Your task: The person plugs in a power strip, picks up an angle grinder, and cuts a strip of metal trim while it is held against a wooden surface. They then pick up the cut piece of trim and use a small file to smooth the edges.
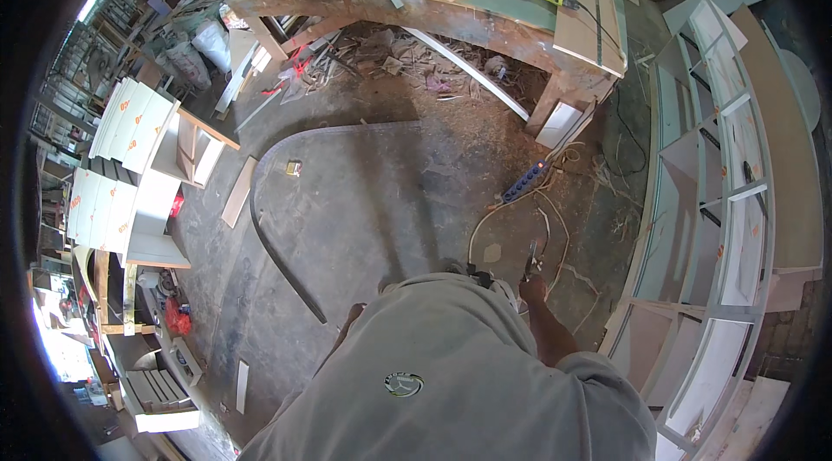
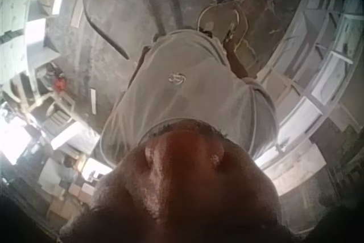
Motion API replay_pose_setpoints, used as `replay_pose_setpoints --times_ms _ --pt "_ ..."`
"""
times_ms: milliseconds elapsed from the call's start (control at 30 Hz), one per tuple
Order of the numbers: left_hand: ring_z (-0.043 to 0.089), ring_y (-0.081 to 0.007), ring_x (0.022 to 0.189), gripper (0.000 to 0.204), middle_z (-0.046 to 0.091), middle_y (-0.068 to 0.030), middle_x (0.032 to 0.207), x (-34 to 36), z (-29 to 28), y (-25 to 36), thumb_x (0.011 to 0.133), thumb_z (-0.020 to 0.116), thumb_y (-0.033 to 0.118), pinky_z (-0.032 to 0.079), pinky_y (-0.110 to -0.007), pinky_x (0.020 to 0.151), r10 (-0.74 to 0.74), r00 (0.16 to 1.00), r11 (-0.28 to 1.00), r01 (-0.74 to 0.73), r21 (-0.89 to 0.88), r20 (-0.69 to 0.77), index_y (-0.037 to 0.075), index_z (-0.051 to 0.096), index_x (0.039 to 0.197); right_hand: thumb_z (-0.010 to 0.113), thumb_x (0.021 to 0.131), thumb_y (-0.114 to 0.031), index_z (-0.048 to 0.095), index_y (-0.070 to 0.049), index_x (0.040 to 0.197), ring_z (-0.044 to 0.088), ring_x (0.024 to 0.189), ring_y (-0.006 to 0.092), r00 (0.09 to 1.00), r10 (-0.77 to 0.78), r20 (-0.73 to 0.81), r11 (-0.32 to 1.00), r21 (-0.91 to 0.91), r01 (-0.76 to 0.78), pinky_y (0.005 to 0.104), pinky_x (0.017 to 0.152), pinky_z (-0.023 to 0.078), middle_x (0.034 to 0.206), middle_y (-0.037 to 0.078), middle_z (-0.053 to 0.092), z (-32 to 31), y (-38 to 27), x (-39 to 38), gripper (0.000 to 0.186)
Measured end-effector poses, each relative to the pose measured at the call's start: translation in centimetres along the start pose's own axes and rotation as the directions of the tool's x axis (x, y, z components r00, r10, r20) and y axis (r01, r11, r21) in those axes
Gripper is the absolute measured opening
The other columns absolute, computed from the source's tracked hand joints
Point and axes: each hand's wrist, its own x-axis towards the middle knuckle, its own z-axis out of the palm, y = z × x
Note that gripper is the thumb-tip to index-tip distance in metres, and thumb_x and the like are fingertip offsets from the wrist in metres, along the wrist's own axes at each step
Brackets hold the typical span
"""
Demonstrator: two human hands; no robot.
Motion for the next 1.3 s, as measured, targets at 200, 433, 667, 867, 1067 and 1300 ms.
replay_pose_setpoints --times_ms 200,433,667,867,1067,1300 --pt "0.069 -0.0377 0.081 0.032 0.070 -0.0191 0.083 -0.1 -2.8 0.9 0.079 0.058 0.038 0.054 -0.048 0.070 -0.227 0.963 0.965 0.243 -0.100 0.148 0.009 0.072 0.086 0.075 0.077 -0.024 0.074 -0.006 0.098 0.071 0.097 0.0358 0.999 -0.020 -0.049 1.000 -0.014 0.020 0.0470 0.083 0.056 0.097 0.021 0.073 -0.2 -1.4 -0.6 0.028" --pt "0.069 -0.0358 0.079 0.033 0.070 -0.0172 0.082 -0.4 -3.2 2.2 0.081 0.057 0.038 0.054 -0.045 0.070 -0.007 0.999 1.000 0.006 0.026 0.035 0.012 0.072 0.094 0.067 0.080 -0.021 0.071 -0.001 0.106 0.069 0.104 0.0404 0.990 0.138 0.016 0.986 0.093 -0.139 0.0481 0.088 0.054 0.107 0.026 0.071 0.8 0.4 1.7 0.034" --pt "0.069 -0.0376 0.080 0.037 0.071 -0.0174 0.084 -0.5 0.9 0.4 0.083 0.058 0.040 0.053 -0.047 0.069 -0.347 0.925 0.895 0.376 -0.241 0.156 0.005 0.070 0.089 0.067 0.072 -0.024 0.069 0.001 0.110 0.067 0.110 0.0400 0.991 0.137 -0.002 0.985 0.107 -0.136 0.0467 0.093 0.053 0.112 0.026 0.070 -1.1 -1.2 0.2 0.046" --pt "0.070 -0.0371 0.087 0.039 0.072 -0.0192 0.086 -1.4 1.5 -2.0 0.078 0.062 0.042 0.054 -0.046 0.076 -0.328 0.934 0.939 0.338 -0.060 0.142 0.006 0.072 0.090 0.065 0.072 -0.025 0.068 0.001 0.111 0.066 0.110 0.0408 0.995 0.094 0.032 0.982 0.159 -0.098 0.0476 0.092 0.053 0.112 0.027 0.069 -0.8 -3.5 -0.5 0.047" --pt "0.070 -0.0356 0.087 0.033 0.073 -0.0174 0.096 0.1 -2.9 2.5 0.073 0.067 0.034 0.056 -0.046 0.078 -0.100 0.963 0.988 0.066 0.141 0.250 0.009 0.072 0.094 0.061 0.077 -0.024 0.068 -0.001 0.110 0.068 0.104 0.0427 0.997 -0.072 -0.028 0.996 -0.049 0.070 0.0527 0.087 0.053 0.106 0.027 0.070 5.6 6.1 8.1 0.040" --pt "0.071 -0.0358 0.088 0.026 0.073 -0.0160 0.090 -0.7 -0.4 0.5 0.075 0.065 0.024 0.057 -0.043 0.077 -0.360 0.890 0.869 0.429 -0.248 0.280 0.009 0.072 0.096 0.061 0.081 -0.026 0.069 -0.001 0.107 0.069 0.103 0.0419 0.996 0.082 -0.030 0.986 0.150 -0.076 0.0531 0.084 0.052 0.103 0.026 0.071 -0.4 -1.7 0.0 0.037"
